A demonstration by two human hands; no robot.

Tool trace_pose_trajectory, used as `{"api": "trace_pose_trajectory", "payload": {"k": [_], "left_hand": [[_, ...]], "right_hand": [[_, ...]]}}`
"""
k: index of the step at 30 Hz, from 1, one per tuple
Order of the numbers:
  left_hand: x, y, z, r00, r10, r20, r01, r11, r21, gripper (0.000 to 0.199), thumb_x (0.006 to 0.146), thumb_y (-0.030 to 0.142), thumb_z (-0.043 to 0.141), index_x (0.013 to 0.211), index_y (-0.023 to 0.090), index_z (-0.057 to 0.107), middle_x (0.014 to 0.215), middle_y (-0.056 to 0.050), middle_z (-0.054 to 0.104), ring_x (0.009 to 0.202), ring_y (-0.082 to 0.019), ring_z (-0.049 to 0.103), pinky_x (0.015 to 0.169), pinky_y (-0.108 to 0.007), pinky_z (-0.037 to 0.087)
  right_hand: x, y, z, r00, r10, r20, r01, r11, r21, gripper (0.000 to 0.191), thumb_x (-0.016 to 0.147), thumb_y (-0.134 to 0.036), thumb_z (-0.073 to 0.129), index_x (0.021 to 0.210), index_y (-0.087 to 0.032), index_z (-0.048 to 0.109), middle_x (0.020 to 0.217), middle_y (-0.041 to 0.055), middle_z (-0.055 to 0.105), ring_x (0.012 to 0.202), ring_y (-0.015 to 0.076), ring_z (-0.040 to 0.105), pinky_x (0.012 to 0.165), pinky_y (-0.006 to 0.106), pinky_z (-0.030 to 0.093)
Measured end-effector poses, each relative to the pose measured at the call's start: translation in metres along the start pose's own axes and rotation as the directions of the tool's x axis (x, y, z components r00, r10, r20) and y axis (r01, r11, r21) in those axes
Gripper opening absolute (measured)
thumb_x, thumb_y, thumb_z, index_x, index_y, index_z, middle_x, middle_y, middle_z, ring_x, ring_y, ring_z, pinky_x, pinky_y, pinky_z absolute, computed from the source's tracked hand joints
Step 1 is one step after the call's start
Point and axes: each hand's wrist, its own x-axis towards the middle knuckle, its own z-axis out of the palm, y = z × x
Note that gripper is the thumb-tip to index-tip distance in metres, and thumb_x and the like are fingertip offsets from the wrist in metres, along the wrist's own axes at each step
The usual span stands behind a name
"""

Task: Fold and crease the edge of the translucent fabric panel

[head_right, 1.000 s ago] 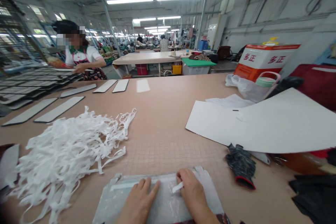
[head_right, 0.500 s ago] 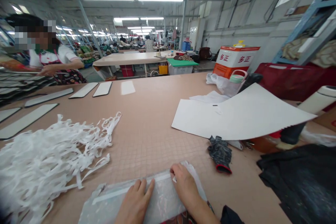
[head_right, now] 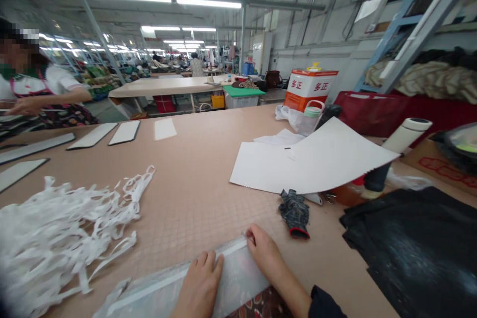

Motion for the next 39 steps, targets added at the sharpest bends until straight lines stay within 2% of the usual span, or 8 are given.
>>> {"api": "trace_pose_trajectory", "payload": {"k": [6, 14, 20, 29, 34, 37, 39], "left_hand": [[0.001, -0.001, 0.016, 0.998, -0.02, -0.064, 0.025, 0.997, 0.076, 0.041, 0.08, 0.001, 0.037, 0.117, 0.016, 0.05, 0.108, -0.01, 0.055, 0.095, -0.023, 0.05, 0.077, -0.037, 0.041], [0.0, 0.0, 0.018, 0.996, -0.001, -0.095, 0.012, 0.993, 0.119, 0.042, 0.08, 0.001, 0.037, 0.117, 0.016, 0.051, 0.107, -0.009, 0.056, 0.092, -0.022, 0.051, 0.074, -0.036, 0.042], [0.0, 0.002, 0.018, 0.996, 0.004, -0.092, 0.007, 0.992, 0.126, 0.044, 0.079, -0.001, 0.036, 0.119, 0.015, 0.049, 0.108, -0.011, 0.055, 0.095, -0.023, 0.05, 0.076, -0.037, 0.041], [0.001, 0.001, 0.021, 0.995, 0.0, -0.101, 0.01, 0.995, 0.098, 0.041, 0.079, 0.002, 0.038, 0.116, 0.015, 0.051, 0.105, -0.01, 0.055, 0.092, -0.023, 0.049, 0.073, -0.035, 0.039], [0.001, 0.0, 0.018, 0.998, -0.01, -0.061, 0.014, 0.997, 0.069, 0.038, 0.079, 0.003, 0.04, 0.113, 0.015, 0.052, 0.104, -0.011, 0.055, 0.091, -0.024, 0.05, 0.073, -0.037, 0.041], [0.001, 0.001, 0.012, 0.999, 0.008, -0.045, -0.005, 0.999, 0.05, 0.036, 0.08, 0.005, 0.041, 0.114, 0.014, 0.052, 0.105, -0.011, 0.055, 0.092, -0.025, 0.05, 0.073, -0.038, 0.042], [0.001, 0.003, 0.008, 0.999, 0.008, -0.049, -0.006, 0.999, 0.032, 0.037, 0.081, 0.006, 0.041, 0.116, 0.013, 0.051, 0.105, -0.011, 0.056, 0.093, -0.025, 0.05, 0.075, -0.039, 0.042]], "right_hand": [[0.006, 0.013, -0.009, 0.998, 0.065, -0.019, -0.065, 0.998, -0.014, 0.016, 0.069, -0.009, 0.041, 0.075, -0.021, 0.05, 0.073, 0.0002, 0.058, 0.072, 0.0146, 0.056, 0.066, 0.022, 0.039], [0.002, 0.004, -0.01, 0.999, 0.003, -0.047, -0.004, 1.0, -0.017, 0.022, 0.064, -0.006, 0.041, 0.078, -0.019, 0.052, 0.079, 0.0023, 0.056, 0.075, 0.0146, 0.053, 0.068, 0.023, 0.039], [0.0, -0.003, -0.016, 1.0, 0.016, -0.005, -0.016, 0.993, -0.117, 0.012, 0.072, -0.013, 0.042, 0.067, -0.02, 0.05, 0.074, 0.0025, 0.055, 0.073, 0.0158, 0.052, 0.067, 0.025, 0.038], [0.004, -0.01, -0.008, 1.0, 0.03, 0.003, -0.027, 0.941, -0.338, 0.015, 0.069, -0.008, 0.042, 0.069, -0.018, 0.053, 0.077, 0.0049, 0.057, 0.075, 0.0167, 0.051, 0.067, 0.025, 0.034], [0.007, -0.006, -0.015, 0.998, 0.05, 0.038, -0.032, 0.928, -0.372, 0.012, 0.071, -0.01, 0.043, 0.072, -0.018, 0.053, 0.076, 0.0045, 0.057, 0.071, 0.0167, 0.052, 0.063, 0.026, 0.034], [-0.002, -0.013, -0.009, 0.997, -0.004, -0.071, -0.028, 0.899, -0.436, 0.018, 0.071, -0.005, 0.042, 0.076, -0.018, 0.053, 0.08, 0.0062, 0.058, 0.077, 0.0187, 0.052, 0.069, 0.028, 0.036], [-0.012, -0.021, 0.004, 0.983, -0.141, -0.119, 0.068, 0.878, -0.474, 0.024, 0.073, -0.002, 0.04, 0.08, -0.019, 0.055, 0.085, 0.008, 0.059, 0.084, 0.0212, 0.052, 0.075, 0.032, 0.037]]}}
